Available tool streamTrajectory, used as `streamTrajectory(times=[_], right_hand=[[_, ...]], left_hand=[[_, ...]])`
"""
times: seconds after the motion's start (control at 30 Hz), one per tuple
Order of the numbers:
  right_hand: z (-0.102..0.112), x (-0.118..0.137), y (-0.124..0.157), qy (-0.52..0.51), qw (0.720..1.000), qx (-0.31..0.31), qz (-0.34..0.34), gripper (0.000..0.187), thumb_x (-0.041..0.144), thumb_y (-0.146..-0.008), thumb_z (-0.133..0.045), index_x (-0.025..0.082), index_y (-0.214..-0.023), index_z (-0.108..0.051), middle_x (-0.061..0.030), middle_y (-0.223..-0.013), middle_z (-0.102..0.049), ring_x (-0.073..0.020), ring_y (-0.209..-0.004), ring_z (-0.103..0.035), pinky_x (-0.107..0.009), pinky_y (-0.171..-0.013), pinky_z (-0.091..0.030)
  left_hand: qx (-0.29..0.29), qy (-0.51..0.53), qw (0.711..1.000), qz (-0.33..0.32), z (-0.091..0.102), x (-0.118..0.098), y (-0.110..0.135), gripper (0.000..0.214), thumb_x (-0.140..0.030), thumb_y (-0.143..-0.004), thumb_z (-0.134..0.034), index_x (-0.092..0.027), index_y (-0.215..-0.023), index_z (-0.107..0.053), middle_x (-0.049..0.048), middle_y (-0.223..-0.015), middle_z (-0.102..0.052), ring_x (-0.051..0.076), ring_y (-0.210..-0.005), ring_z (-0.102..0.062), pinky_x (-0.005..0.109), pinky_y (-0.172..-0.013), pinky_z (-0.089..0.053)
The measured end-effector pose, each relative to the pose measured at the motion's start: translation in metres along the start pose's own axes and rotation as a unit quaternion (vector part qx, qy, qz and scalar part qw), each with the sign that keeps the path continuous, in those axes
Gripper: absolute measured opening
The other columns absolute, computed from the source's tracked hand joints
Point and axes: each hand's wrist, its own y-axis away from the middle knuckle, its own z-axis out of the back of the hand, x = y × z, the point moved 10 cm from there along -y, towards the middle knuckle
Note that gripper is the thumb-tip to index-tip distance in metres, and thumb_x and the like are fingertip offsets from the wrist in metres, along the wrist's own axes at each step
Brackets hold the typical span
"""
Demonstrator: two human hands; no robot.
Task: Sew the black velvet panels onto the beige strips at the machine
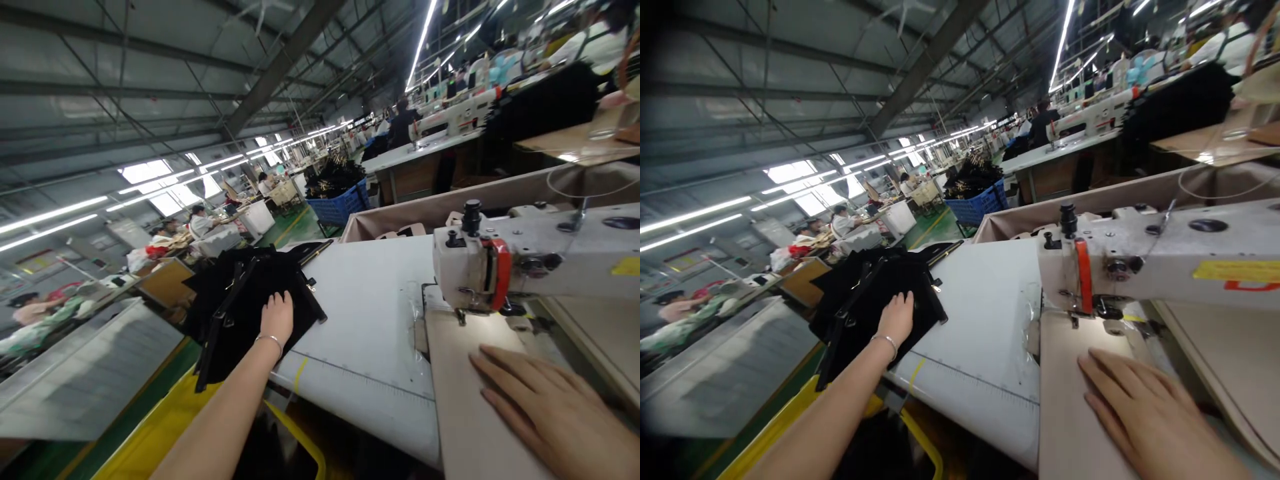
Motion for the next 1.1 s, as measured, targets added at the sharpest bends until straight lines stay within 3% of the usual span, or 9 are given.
streamTrajectory(times=[0.07,0.17,0.3,0.5,0.7,0.83,0.93,1.03,1.1], right_hand=[[-0.007,0.001,-0.010,0.027,0.999,0.015,0.023,0.054,0.060,-0.084,-0.049,0.036,-0.133,-0.051,-0.0005,-0.129,-0.057,-0.0294,-0.113,-0.053,-0.050,-0.095,-0.039],[-0.008,-0.002,-0.012,0.032,0.999,0.026,0.022,0.053,0.056,-0.087,-0.048,0.035,-0.136,-0.048,-0.0007,-0.132,-0.055,-0.0296,-0.117,-0.051,-0.050,-0.095,-0.038],[-0.002,0.002,-0.012,0.023,0.999,0.030,0.024,0.052,0.053,-0.088,-0.046,0.035,-0.137,-0.046,0.0010,-0.132,-0.055,-0.0277,-0.118,-0.050,-0.049,-0.096,-0.036],[0.003,0.007,-0.018,0.042,0.998,0.053,0.010,0.050,0.051,-0.090,-0.046,0.034,-0.137,-0.045,0.0018,-0.136,-0.052,-0.0253,-0.121,-0.047,-0.046,-0.098,-0.034],[0.010,0.012,-0.025,0.041,0.997,0.065,0.005,0.045,0.046,-0.093,-0.044,0.030,-0.135,-0.047,-0.0008,-0.133,-0.054,-0.0241,-0.116,-0.049,-0.045,-0.095,-0.035],[0.015,0.012,-0.034,0.043,0.998,0.054,0.008,0.039,0.043,-0.092,-0.045,0.031,-0.129,-0.054,-0.0035,-0.122,-0.060,-0.0255,-0.106,-0.054,-0.044,-0.084,-0.039],[0.017,0.012,-0.038,0.046,0.998,0.048,0.000,0.039,0.040,-0.093,-0.043,0.030,-0.129,-0.054,-0.0062,-0.119,-0.061,-0.0265,-0.104,-0.054,-0.045,-0.083,-0.039],[0.018,0.013,-0.039,0.051,0.998,0.049,-0.008,0.040,0.037,-0.094,-0.041,0.029,-0.133,-0.051,-0.0076,-0.127,-0.056,-0.0280,-0.115,-0.050,-0.047,-0.091,-0.037],[0.018,0.015,-0.039,0.051,0.997,0.051,-0.007,0.041,0.035,-0.094,-0.042,0.029,-0.133,-0.050,-0.0072,-0.132,-0.053,-0.0274,-0.119,-0.047,-0.047,-0.094,-0.036]], left_hand=[[0.020,-0.012,1.000,0.019,-0.007,0.024,-0.009,0.043,-0.003,-0.082,-0.044,-0.007,-0.125,-0.052,0.0222,-0.119,-0.059,0.031,-0.113,-0.056,0.043,-0.091,-0.047],[0.031,-0.023,0.999,0.019,-0.007,0.035,-0.023,0.030,-0.008,-0.086,-0.044,-0.013,-0.111,-0.059,0.0148,-0.103,-0.063,0.026,-0.099,-0.061,0.038,-0.087,-0.048],[0.028,-0.036,0.999,0.016,-0.007,0.035,-0.041,0.032,-0.026,-0.085,-0.056,-0.017,-0.115,-0.056,0.0147,-0.117,-0.055,0.031,-0.112,-0.053,0.040,-0.090,-0.046],[0.055,-0.045,0.997,0.033,-0.019,0.040,-0.054,0.024,-0.014,-0.085,-0.048,-0.012,-0.106,-0.059,0.0153,-0.105,-0.059,0.026,-0.096,-0.061,0.036,-0.083,-0.047],[0.037,-0.037,0.998,0.034,-0.015,0.031,-0.062,0.034,-0.027,-0.082,-0.053,-0.011,-0.111,-0.059,0.0194,-0.119,-0.054,0.034,-0.111,-0.053,0.041,-0.085,-0.047],[0.032,-0.015,0.999,0.041,0.002,0.033,-0.071,0.029,-0.018,-0.081,-0.047,-0.009,-0.102,-0.065,0.0189,-0.110,-0.062,0.031,-0.099,-0.061,0.039,-0.081,-0.049],[0.007,0.007,0.999,0.052,0.033,0.036,-0.072,0.040,-0.021,-0.083,-0.044,-0.012,-0.117,-0.062,0.0170,-0.114,-0.064,0.032,-0.102,-0.062,0.040,-0.087,-0.047],[0.012,0.106,0.994,-0.004,0.053,-0.001,-0.054,0.047,-0.027,-0.085,-0.045,-0.021,-0.130,-0.056,0.0078,-0.116,-0.066,0.028,-0.106,-0.062,0.035,-0.092,-0.046],[0.091,0.273,0.952,-0.108,0.048,-0.062,-0.029,0.043,-0.032,-0.087,-0.046,-0.021,-0.126,-0.060,0.0053,-0.102,-0.071,0.024,-0.093,-0.066,0.031,-0.085,-0.049]])
